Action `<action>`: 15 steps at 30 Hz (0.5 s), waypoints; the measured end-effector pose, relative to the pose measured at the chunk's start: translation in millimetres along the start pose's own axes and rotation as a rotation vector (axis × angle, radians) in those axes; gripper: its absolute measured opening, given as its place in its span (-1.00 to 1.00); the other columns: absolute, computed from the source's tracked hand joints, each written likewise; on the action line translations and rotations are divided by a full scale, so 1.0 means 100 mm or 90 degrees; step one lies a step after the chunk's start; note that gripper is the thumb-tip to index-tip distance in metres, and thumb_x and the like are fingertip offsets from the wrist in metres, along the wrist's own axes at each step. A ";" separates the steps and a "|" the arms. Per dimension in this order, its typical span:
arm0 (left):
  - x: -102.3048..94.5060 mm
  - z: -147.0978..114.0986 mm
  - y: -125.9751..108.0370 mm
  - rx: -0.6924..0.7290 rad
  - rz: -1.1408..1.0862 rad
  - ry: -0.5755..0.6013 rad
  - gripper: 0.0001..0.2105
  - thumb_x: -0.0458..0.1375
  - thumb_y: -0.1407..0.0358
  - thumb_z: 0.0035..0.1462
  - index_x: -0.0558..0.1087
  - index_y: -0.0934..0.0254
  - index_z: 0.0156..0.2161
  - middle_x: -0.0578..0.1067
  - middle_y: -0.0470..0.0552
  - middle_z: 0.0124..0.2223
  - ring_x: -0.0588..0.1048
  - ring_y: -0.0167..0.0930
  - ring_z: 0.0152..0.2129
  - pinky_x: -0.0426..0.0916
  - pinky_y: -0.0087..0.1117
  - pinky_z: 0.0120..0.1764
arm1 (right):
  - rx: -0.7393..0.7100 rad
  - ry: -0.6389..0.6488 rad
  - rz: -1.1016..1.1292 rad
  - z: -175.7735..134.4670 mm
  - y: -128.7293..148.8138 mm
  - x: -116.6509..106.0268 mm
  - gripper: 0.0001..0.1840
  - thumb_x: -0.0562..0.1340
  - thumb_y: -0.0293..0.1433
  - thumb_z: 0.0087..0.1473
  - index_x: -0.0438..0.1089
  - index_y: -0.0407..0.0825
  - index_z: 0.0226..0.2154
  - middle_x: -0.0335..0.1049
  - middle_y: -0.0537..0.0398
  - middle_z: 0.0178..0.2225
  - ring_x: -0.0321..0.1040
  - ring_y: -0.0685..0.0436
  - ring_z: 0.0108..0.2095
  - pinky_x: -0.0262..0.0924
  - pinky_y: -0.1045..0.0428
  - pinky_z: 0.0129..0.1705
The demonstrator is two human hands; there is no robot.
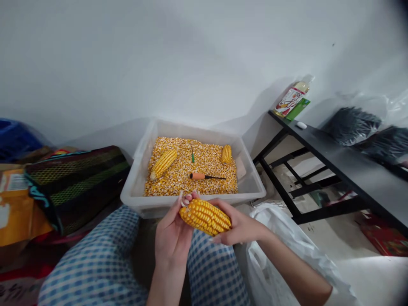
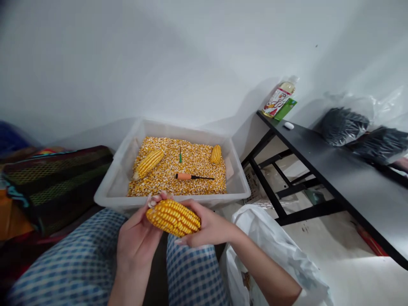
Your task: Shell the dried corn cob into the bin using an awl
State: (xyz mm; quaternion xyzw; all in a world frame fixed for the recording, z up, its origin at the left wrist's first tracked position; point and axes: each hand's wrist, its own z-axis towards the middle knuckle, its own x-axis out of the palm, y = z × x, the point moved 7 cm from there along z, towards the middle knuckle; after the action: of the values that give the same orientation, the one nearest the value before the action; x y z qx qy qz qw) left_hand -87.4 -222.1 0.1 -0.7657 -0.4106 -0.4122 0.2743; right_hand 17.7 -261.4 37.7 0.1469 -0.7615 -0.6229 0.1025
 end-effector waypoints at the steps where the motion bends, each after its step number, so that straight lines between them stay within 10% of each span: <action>1: 0.01 0.01 -0.04 0.008 0.010 0.007 -0.74 -0.05 0.48 0.13 0.47 0.39 -0.46 0.50 0.08 -0.39 0.50 -0.40 -0.31 0.44 -0.44 -0.22 | -0.003 0.000 0.020 0.03 -0.01 0.01 -0.26 0.36 -0.43 -0.27 0.14 0.02 0.01 0.24 0.04 -0.02 0.18 -0.15 0.01 0.10 -0.08 0.03; 9: 0.19 0.16 -0.36 0.233 0.103 0.126 -0.83 0.07 0.42 0.01 0.47 0.32 -0.53 0.50 -0.03 -0.44 0.49 -0.44 -0.38 0.38 -0.40 -0.15 | 0.060 -0.018 0.221 0.27 -0.12 0.18 -0.33 0.39 -0.32 -0.30 0.21 0.06 -0.07 0.31 0.09 -0.10 0.33 -0.06 -0.26 0.27 0.05 -0.27; 15: 0.40 0.05 -0.65 0.513 0.571 0.315 -0.82 0.10 0.28 0.08 0.52 0.30 -0.35 0.50 0.09 -0.20 0.43 -0.29 -0.16 0.26 -0.32 -0.05 | 0.081 -0.011 0.233 0.18 -0.08 0.04 -0.33 0.35 -0.33 -0.22 0.18 0.06 -0.01 0.37 0.13 -0.33 0.30 0.03 -0.51 0.18 0.16 -0.60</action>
State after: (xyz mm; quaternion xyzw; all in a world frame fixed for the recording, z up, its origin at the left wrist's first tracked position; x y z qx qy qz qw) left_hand -127.9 -168.3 37.4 -0.5826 -0.0982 -0.2353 0.7717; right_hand 8.7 -247.5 26.3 0.0073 -0.8144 -0.5455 0.1980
